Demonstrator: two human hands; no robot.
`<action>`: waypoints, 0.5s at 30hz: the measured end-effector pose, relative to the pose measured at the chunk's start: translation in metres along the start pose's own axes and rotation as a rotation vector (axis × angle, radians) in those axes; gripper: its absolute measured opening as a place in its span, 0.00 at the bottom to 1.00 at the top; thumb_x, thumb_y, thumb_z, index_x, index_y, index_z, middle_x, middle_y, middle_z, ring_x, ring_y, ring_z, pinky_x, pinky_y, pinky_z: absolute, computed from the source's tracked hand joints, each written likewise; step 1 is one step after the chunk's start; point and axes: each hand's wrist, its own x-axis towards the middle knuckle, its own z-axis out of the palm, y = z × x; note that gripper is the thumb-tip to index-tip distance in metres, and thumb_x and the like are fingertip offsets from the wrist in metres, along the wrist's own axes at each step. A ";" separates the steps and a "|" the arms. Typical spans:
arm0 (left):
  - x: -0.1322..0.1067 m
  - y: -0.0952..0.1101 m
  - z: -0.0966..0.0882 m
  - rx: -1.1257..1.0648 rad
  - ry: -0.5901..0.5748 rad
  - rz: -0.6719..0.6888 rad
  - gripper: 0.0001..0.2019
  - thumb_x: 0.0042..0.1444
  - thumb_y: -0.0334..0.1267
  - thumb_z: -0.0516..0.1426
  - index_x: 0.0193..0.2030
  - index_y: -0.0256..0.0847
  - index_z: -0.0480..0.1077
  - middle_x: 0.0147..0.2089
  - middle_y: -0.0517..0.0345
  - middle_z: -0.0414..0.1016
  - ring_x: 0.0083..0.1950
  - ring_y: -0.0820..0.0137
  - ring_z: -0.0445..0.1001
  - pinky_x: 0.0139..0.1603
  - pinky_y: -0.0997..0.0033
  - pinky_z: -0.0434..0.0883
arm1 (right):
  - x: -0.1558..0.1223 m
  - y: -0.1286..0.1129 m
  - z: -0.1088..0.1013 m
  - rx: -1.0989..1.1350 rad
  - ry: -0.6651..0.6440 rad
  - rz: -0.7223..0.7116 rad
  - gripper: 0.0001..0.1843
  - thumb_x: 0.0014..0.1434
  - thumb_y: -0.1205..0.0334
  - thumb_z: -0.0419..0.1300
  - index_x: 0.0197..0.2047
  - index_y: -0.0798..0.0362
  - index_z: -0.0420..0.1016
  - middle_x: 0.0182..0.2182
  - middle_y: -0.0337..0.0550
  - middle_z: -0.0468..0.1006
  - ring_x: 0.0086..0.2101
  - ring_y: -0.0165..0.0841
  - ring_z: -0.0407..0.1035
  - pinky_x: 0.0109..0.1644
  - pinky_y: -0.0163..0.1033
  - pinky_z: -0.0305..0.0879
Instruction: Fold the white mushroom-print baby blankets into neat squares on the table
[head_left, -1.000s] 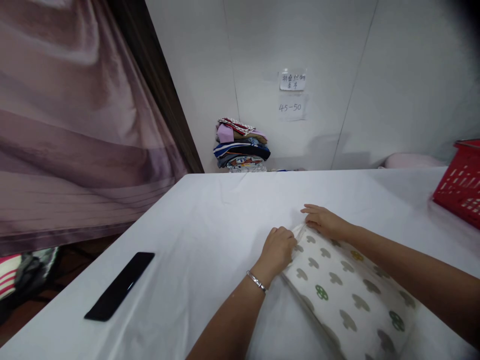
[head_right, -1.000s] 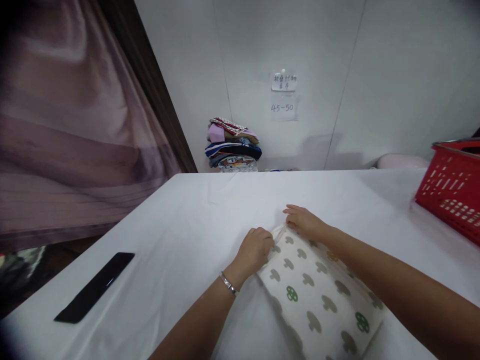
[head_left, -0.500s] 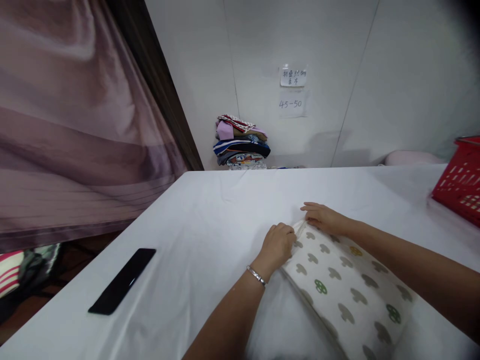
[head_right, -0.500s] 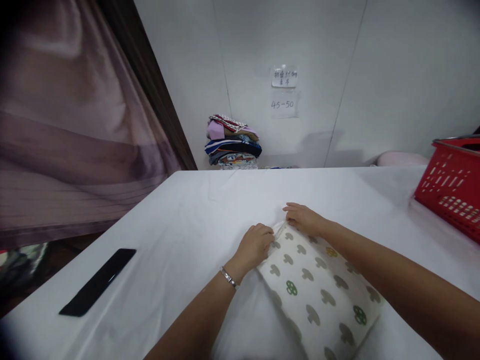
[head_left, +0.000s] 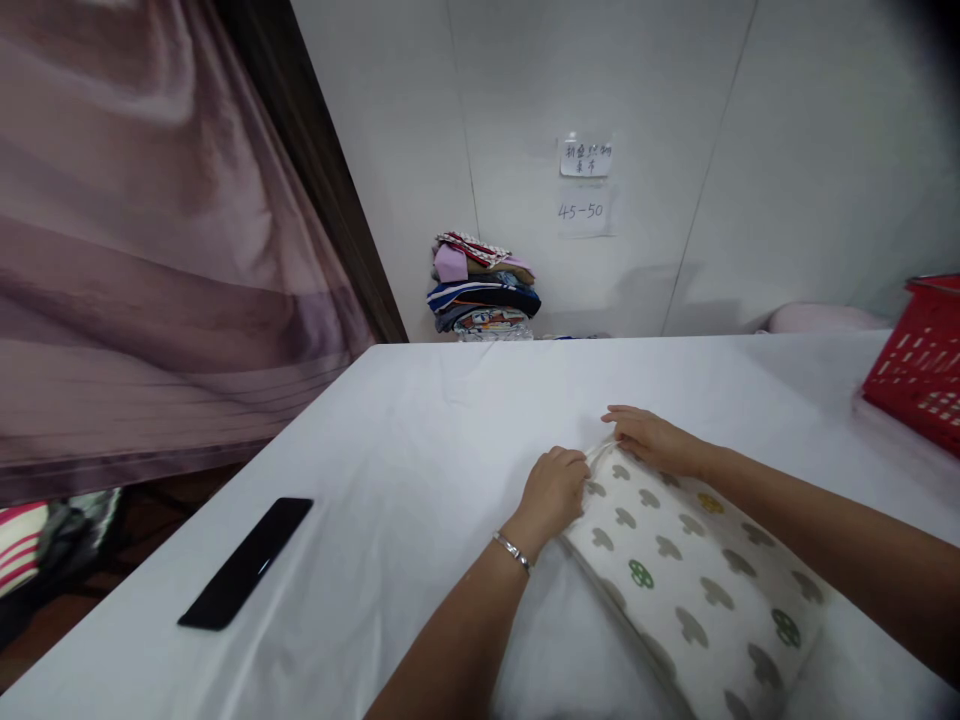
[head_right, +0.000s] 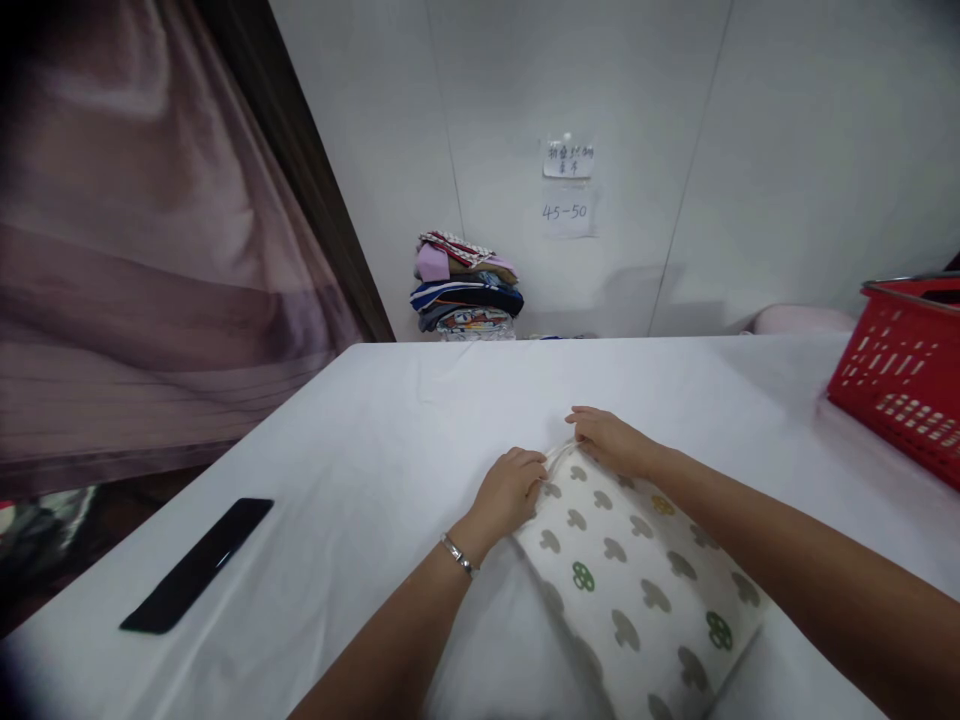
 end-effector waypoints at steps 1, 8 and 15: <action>0.000 0.000 0.000 -0.012 0.005 -0.010 0.10 0.54 0.26 0.52 0.39 0.41 0.69 0.47 0.56 0.71 0.49 0.69 0.64 0.49 0.67 0.62 | 0.000 -0.001 0.000 -0.003 0.021 0.000 0.07 0.57 0.66 0.49 0.31 0.51 0.67 0.51 0.49 0.70 0.58 0.41 0.55 0.57 0.50 0.56; 0.002 0.003 -0.003 -0.080 0.028 -0.101 0.05 0.54 0.31 0.53 0.34 0.41 0.70 0.39 0.59 0.73 0.45 0.69 0.66 0.47 0.67 0.62 | 0.004 -0.009 -0.002 -0.062 0.031 0.039 0.09 0.55 0.68 0.48 0.31 0.51 0.68 0.33 0.47 0.74 0.39 0.39 0.67 0.45 0.47 0.62; 0.004 0.004 -0.006 -0.072 0.011 -0.200 0.02 0.53 0.35 0.56 0.32 0.40 0.68 0.36 0.59 0.71 0.41 0.69 0.66 0.43 0.68 0.62 | 0.008 -0.010 0.001 -0.099 0.026 0.049 0.11 0.55 0.68 0.48 0.32 0.52 0.72 0.31 0.46 0.75 0.35 0.38 0.66 0.44 0.45 0.60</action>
